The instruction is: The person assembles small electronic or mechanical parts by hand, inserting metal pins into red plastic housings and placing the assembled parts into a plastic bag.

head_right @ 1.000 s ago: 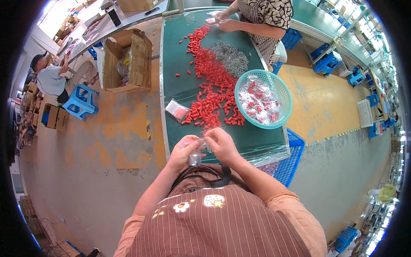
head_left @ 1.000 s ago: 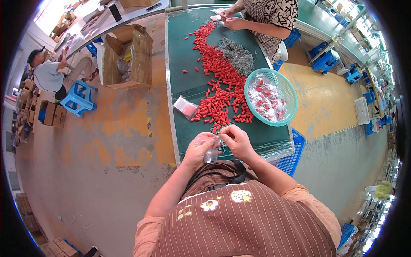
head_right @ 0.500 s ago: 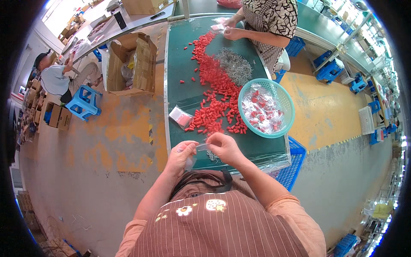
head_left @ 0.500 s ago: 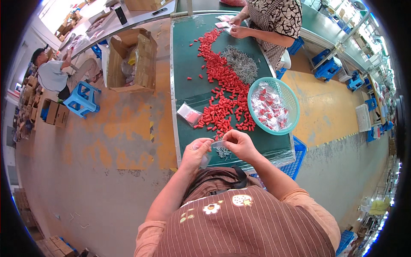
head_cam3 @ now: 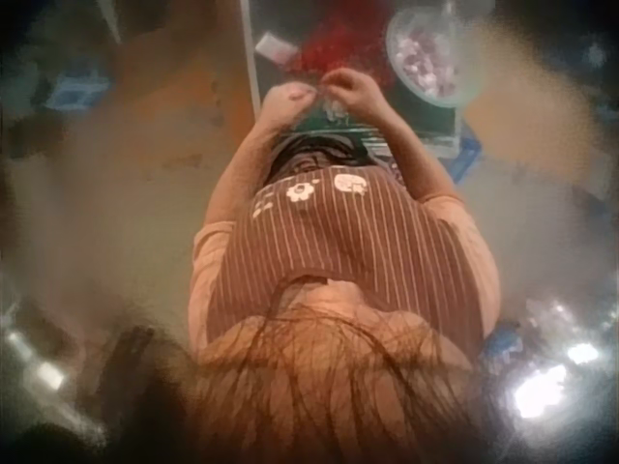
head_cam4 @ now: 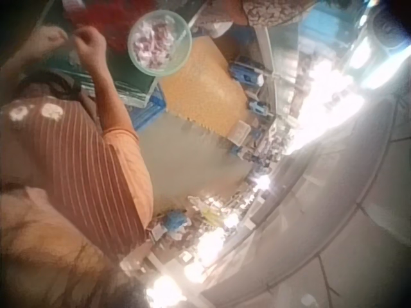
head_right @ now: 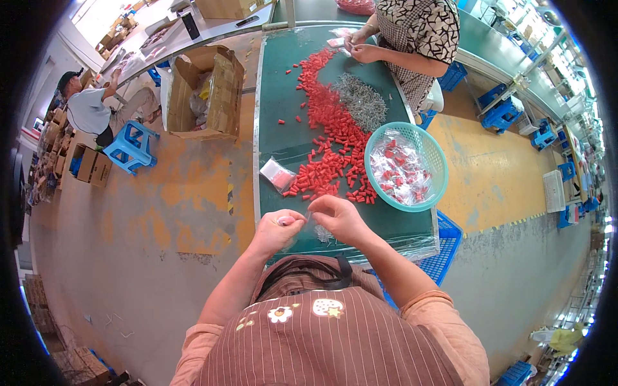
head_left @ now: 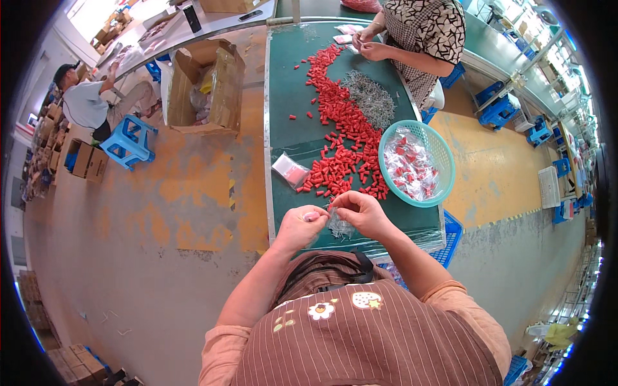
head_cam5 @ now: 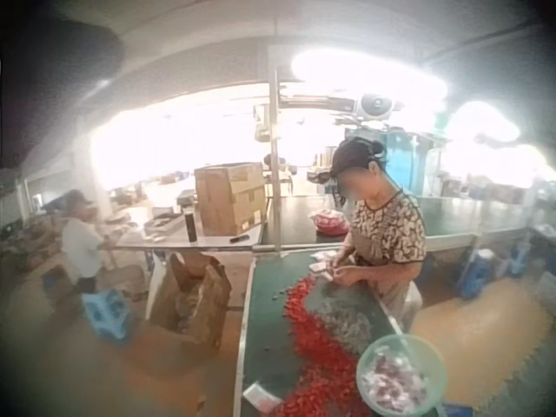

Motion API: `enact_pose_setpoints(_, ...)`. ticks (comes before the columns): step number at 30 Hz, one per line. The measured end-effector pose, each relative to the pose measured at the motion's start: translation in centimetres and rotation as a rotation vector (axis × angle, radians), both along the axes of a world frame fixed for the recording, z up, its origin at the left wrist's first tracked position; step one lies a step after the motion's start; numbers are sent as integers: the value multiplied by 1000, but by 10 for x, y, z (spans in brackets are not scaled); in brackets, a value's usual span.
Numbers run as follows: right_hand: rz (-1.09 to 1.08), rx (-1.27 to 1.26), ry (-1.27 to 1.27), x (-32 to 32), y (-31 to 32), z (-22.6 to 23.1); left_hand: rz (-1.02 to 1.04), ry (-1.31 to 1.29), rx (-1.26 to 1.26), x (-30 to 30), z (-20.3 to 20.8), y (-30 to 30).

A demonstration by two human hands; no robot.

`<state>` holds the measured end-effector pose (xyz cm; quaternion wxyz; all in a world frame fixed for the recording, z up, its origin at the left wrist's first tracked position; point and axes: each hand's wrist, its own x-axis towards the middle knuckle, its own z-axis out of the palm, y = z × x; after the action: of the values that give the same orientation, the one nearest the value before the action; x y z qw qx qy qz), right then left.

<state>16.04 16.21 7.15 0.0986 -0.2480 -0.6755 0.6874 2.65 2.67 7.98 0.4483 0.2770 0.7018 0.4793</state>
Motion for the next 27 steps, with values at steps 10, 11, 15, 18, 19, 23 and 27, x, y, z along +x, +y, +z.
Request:
enact_pose_setpoints(10,-33,30,-1,-2,-4,0,30,-92,-29,4,-11,-3)
enact_pose_setpoints(11,-33,27,-2,-3,-6,4,55,-119,-11,5,-18,-4)
enact_pose_setpoints(15,-188,637,80,0,-8,17,158,-220,11,12,-20,-3)
enact_pose_setpoints(18,-152,729,65,6,-14,23,175,-210,74,15,-28,-3)
enact_pose_setpoints(19,-101,626,-5,7,-17,24,171,-211,73,17,-28,-3)
enact_pose_setpoints(23,-28,350,-125,6,-19,12,129,-57,127,20,-25,-1)
enact_pose_setpoints(27,13,227,-174,6,-16,1,48,64,124,22,-21,-2)
